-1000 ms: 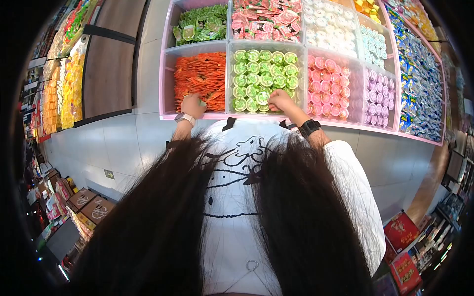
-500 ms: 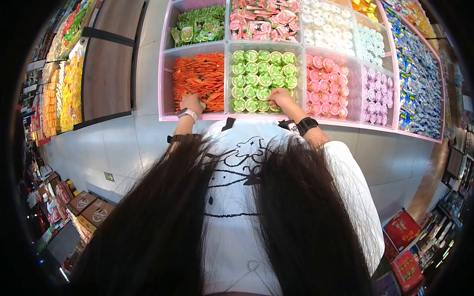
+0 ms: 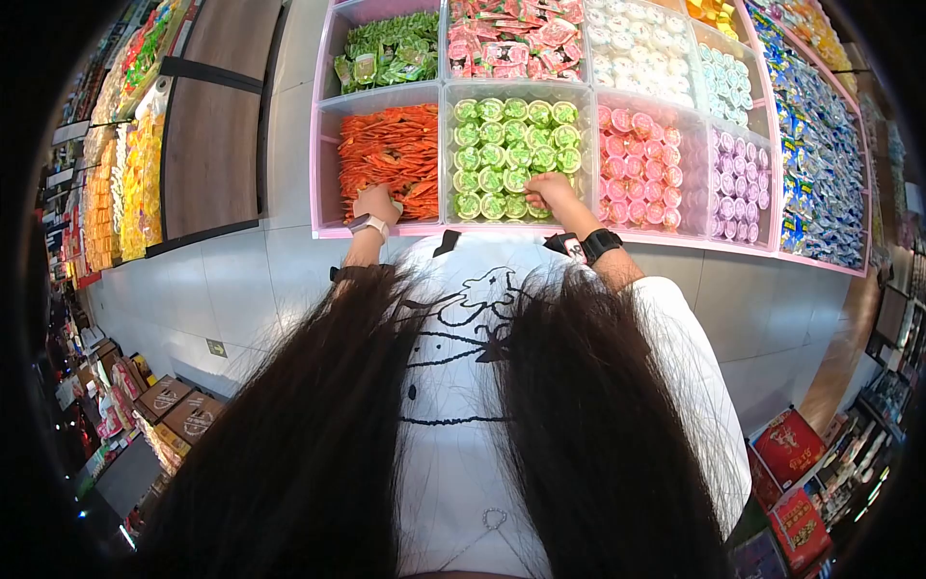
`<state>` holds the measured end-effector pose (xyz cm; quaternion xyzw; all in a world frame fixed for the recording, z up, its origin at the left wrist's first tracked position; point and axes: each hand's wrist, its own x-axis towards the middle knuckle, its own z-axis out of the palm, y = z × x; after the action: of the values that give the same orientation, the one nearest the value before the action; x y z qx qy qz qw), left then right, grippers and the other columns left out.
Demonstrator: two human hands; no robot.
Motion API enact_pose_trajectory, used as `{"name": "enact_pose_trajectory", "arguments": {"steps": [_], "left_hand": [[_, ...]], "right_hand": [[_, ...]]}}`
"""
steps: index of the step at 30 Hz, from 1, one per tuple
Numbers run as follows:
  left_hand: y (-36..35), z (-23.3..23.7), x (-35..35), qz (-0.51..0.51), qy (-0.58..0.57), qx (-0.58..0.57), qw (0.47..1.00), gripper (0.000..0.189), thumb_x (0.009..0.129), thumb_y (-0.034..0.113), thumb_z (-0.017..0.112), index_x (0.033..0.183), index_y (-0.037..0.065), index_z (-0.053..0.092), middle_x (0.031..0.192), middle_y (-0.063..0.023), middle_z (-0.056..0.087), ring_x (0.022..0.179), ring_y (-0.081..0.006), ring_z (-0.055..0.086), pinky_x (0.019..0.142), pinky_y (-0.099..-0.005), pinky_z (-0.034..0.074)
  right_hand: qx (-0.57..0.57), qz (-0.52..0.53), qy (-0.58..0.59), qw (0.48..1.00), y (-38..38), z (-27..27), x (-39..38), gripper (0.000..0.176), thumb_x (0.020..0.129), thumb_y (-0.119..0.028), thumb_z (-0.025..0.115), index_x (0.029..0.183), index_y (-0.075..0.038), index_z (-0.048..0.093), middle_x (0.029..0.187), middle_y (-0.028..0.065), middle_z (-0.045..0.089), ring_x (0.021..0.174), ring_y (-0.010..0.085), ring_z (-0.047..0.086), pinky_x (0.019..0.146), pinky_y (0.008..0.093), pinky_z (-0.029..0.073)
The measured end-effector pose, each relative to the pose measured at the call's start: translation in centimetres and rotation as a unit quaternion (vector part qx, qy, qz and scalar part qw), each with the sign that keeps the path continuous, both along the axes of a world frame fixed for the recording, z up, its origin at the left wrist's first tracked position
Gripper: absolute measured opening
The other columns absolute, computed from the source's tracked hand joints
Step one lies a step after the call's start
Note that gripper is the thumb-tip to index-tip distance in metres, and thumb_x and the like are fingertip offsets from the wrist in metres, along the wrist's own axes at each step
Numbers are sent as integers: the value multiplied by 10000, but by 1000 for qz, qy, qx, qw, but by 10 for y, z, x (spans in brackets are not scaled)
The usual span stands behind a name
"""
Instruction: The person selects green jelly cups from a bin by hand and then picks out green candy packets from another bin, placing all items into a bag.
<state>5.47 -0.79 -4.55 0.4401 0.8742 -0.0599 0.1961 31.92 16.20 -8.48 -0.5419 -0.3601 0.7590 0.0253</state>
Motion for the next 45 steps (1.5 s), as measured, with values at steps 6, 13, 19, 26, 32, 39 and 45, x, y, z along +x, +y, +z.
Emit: {"name": "enact_pose_trajectory", "arguments": {"steps": [6, 13, 19, 26, 32, 39, 45], "left_hand": [[14, 10, 2, -16, 8, -111, 994, 184, 682, 183, 575, 784, 32, 601, 823, -161, 594, 828, -274, 570, 712, -347, 447], [9, 24, -15, 12, -102, -13, 995, 298, 588, 205, 653, 778, -16, 593, 797, -159, 598, 756, -278, 579, 673, -348, 466], [6, 46, -21, 156, -457, 238, 843, 341, 582, 68, 662, 893, -36, 569, 809, -100, 592, 720, -148, 563, 647, -259, 455], [58, 78, 66, 123, -629, 165, 750, 346, 636, 18, 646, 945, -16, 493, 841, -110, 593, 772, -132, 561, 658, -229, 446], [67, 37, 70, 50, -511, 195, 836, 303, 640, 30, 648, 908, -23, 515, 795, -87, 593, 729, -130, 571, 628, -239, 459], [44, 20, 15, 22, -270, 242, 932, 224, 625, 103, 652, 818, 22, 573, 838, -84, 587, 709, -178, 578, 628, -282, 456], [13, 20, -6, 7, -56, -6, 998, 357, 598, 218, 649, 874, 18, 542, 843, -153, 573, 825, -294, 549, 722, -363, 443]], "right_hand": [[-31, 13, -47, 998, 0, -3, -2, 62, 722, -53, 522, 762, -8, 511, 659, 76, 564, 482, 112, 524, 408, 239, 456], [70, 126, -151, 978, 9, 1, 7, 101, 691, -41, 428, 711, 8, 514, 652, 115, 546, 497, 179, 512, 390, 316, 437], [381, 312, -168, 854, 8, 18, 10, 131, 709, -139, 511, 779, -28, 513, 744, 121, 563, 656, 191, 546, 533, 311, 461], [-14, 164, 260, 952, -14, 79, -31, 256, 756, -139, 571, 951, -34, 443, 869, 102, 545, 739, 175, 550, 622, 299, 493], [-32, 111, 223, 968, -10, 45, -7, 196, 759, -76, 563, 898, -4, 445, 764, 78, 528, 644, 161, 572, 562, 261, 493], [102, 181, 26, 978, -1, 19, 24, 148, 727, -66, 581, 822, -16, 479, 640, 38, 514, 526, 121, 528, 456, 222, 428], [124, 216, -37, 968, 0, 10, 22, 123, 704, -71, 594, 771, -28, 501, 582, 16, 504, 458, 96, 484, 397, 227, 382]]}}
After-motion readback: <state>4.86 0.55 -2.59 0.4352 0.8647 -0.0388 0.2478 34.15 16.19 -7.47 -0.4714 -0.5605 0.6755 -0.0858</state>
